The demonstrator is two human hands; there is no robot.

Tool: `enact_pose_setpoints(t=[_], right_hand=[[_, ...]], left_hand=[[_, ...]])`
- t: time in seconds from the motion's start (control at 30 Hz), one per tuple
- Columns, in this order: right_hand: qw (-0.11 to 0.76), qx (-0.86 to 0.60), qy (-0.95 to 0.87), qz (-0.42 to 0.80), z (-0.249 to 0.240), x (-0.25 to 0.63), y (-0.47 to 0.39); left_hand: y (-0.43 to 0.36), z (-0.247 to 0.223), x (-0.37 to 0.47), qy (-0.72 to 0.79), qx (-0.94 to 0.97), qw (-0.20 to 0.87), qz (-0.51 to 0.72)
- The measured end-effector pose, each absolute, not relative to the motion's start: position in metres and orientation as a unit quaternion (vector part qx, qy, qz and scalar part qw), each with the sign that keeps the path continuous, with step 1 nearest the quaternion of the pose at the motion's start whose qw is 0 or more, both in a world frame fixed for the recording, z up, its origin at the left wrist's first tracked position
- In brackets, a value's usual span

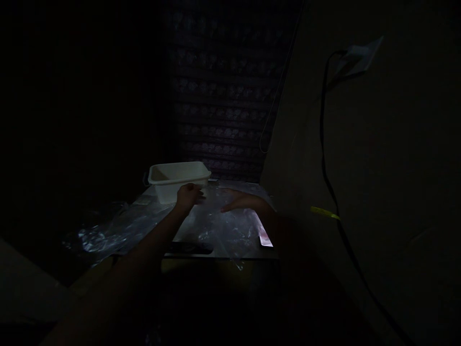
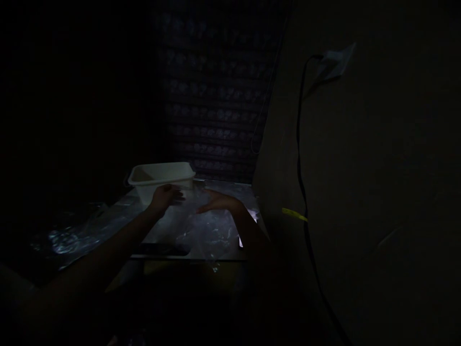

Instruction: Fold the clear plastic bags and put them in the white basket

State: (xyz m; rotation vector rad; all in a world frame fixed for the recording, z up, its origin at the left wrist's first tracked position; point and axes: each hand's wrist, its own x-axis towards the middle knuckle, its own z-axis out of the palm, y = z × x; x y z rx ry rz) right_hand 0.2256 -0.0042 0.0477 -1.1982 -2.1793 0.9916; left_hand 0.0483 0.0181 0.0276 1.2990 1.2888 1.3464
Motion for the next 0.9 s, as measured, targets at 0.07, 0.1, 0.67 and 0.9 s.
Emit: enact_pose_setpoints(t=[0.07, 0.1, 0.67, 0.9], right_hand=[[0.243, -0.424, -0.810, 0.323, 0.046, 0.219, 0.000], [0.266, -0.438, -0.809, 0.288, 0.046, 0.215, 0.004], [0.498, -0.513, -0.625, 0.313, 0.052, 0.202, 0.022], [0.467, -0.474, -0.701, 0.255, 0.049, 0.201, 0.024]], left_hand=[[0.015, 0.029, 0.045, 0.517, 0.488, 0.456, 0.535], [0.014, 0.029, 0.044, 0.514, 0.483, 0.470, 0.531], [0.015, 0.033, 0.025, 0.452, 0.546, 0.467, 0.528], [0.016, 0.038, 0.025, 0.427, 0.549, 0.475, 0.540]])
